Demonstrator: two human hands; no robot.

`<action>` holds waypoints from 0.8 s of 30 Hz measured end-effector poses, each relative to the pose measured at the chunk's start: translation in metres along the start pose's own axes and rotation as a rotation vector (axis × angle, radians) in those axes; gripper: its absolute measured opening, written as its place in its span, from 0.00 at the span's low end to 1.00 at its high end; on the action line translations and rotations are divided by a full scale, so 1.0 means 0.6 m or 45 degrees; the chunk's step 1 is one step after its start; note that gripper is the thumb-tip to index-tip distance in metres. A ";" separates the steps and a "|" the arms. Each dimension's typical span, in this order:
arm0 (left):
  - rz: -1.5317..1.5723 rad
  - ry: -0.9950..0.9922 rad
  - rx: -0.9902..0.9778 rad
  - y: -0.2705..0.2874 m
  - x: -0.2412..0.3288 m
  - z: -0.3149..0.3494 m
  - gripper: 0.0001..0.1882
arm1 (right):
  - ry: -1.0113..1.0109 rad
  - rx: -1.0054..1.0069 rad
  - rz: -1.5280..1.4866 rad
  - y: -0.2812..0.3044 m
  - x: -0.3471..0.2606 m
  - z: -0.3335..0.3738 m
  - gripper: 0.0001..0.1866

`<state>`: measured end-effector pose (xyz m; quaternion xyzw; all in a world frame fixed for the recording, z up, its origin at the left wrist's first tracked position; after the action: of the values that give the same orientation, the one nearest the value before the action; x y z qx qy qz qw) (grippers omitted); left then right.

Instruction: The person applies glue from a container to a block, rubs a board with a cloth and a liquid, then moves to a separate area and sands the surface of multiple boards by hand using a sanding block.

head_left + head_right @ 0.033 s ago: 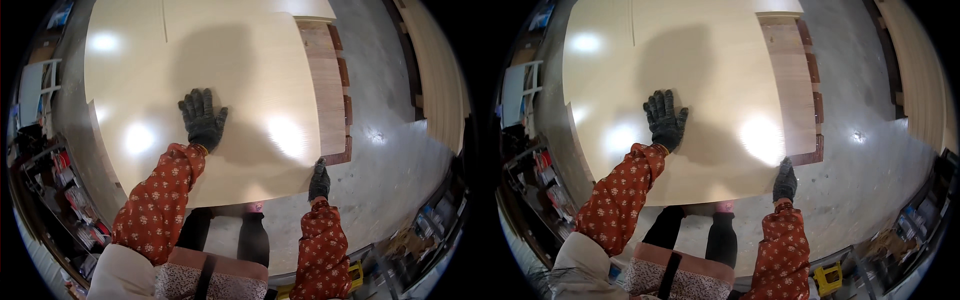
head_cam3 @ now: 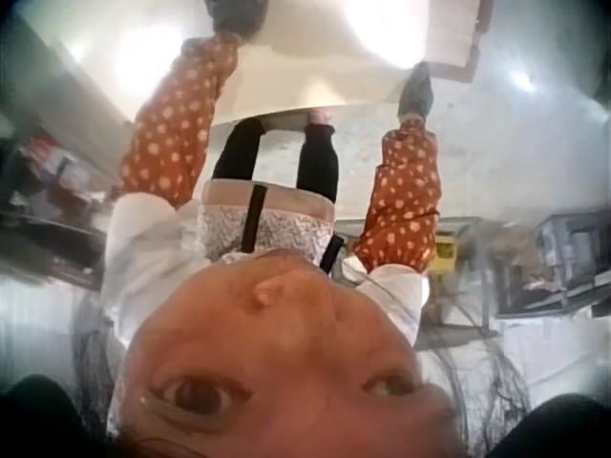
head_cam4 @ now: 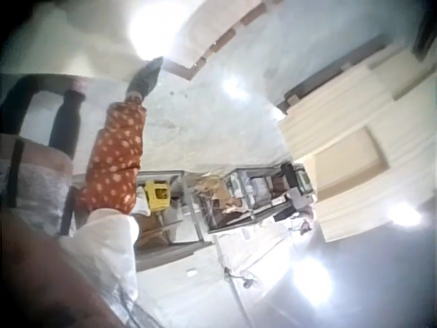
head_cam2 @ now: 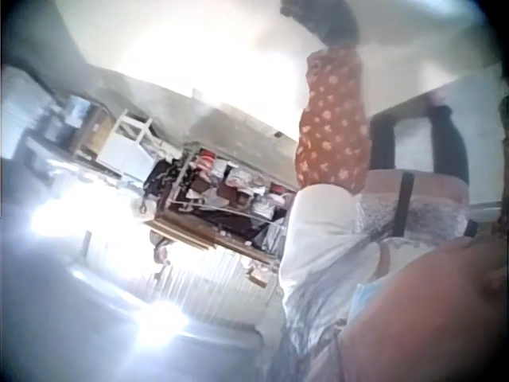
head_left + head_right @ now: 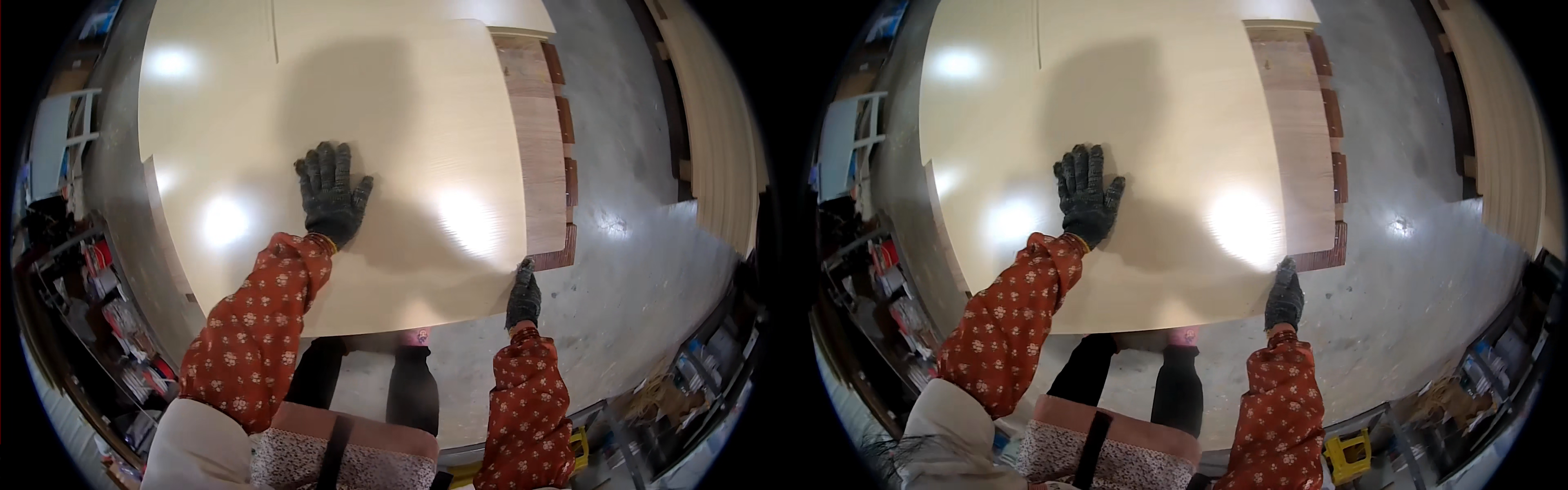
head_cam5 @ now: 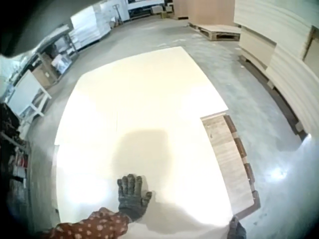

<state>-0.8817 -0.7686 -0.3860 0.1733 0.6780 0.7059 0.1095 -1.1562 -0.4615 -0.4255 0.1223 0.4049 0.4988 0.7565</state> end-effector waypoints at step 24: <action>0.144 -0.097 0.189 0.046 0.000 -0.096 0.32 | 0.458 0.382 0.563 -0.115 -0.376 -0.063 0.28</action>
<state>-0.9018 -0.8231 -0.3595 0.2459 0.7129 0.6516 0.0820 -1.1782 -0.6951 -0.3796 0.2274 0.5646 0.5996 0.5196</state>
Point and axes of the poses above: each hand's wrist, its own z-axis away from the middle knuckle, its own y-axis out of the back of the hand, x = y × z, the point moved 7 cm from there along -z, towards the middle knuckle, and after that the axes turned 3 degrees about y, right-handed, at the moved point
